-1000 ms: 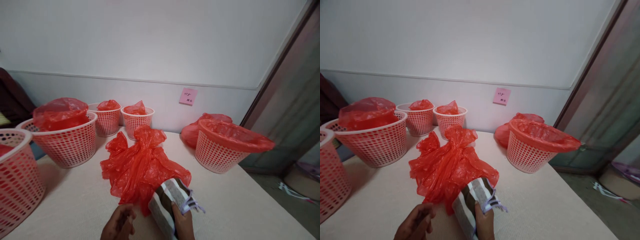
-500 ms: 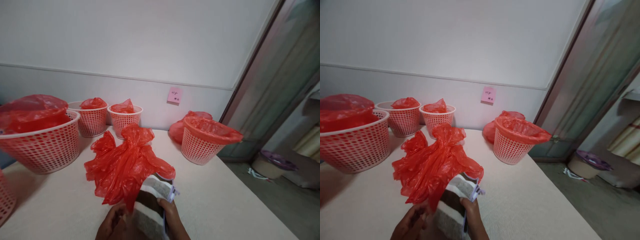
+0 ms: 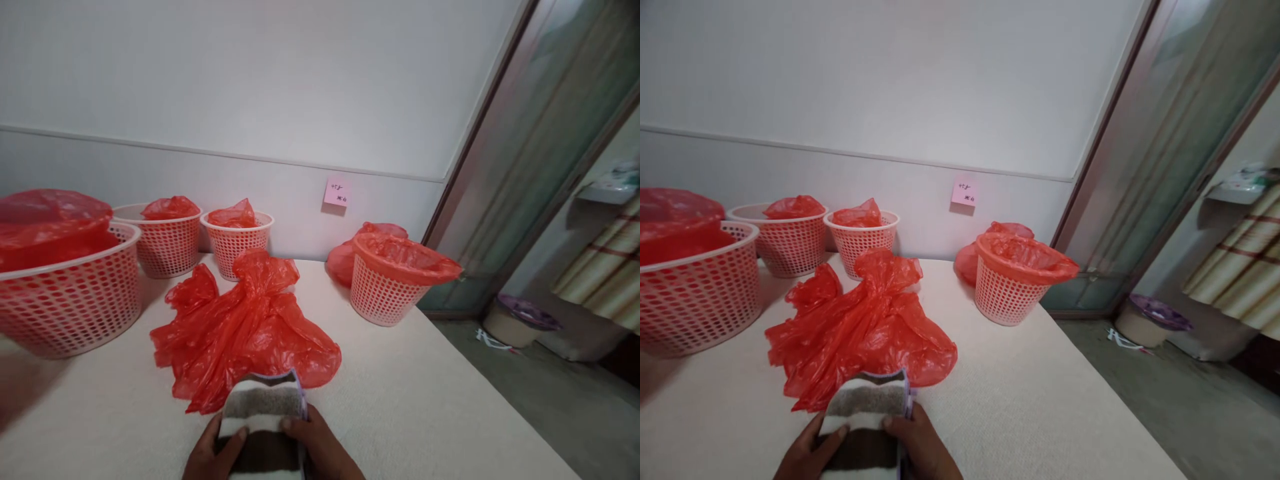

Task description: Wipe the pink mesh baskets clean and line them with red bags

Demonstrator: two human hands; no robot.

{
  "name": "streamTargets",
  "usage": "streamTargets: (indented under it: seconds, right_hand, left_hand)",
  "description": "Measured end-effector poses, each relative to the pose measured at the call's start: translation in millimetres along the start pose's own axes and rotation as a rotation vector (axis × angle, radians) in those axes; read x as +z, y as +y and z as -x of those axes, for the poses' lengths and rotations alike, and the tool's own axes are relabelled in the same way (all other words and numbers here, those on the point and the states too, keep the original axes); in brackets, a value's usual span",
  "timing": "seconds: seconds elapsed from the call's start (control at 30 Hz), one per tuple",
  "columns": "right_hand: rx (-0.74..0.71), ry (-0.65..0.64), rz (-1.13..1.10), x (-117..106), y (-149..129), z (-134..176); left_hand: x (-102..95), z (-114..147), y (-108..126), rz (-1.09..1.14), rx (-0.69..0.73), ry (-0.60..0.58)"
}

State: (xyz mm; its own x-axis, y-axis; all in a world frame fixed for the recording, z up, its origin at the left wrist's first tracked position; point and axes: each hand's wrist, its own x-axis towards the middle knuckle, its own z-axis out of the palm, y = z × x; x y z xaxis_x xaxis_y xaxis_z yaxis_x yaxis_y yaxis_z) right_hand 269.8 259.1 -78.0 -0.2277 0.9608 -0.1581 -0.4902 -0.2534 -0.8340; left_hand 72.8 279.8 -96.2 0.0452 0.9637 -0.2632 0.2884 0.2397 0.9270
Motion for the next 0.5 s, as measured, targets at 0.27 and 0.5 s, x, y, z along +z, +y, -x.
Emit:
streamTargets:
  seconds: [0.27,0.5]
  right_hand:
    - [-0.195,0.250,0.518,-14.6,15.8,-15.0]
    - [-0.320,0.397,0.832,-25.0,39.8,-25.8]
  left_hand:
    - [6.2,-0.7,-16.6,-0.226,0.168,-0.002]
    - [-13.0,-11.3,-33.2,-0.261,0.233,0.112]
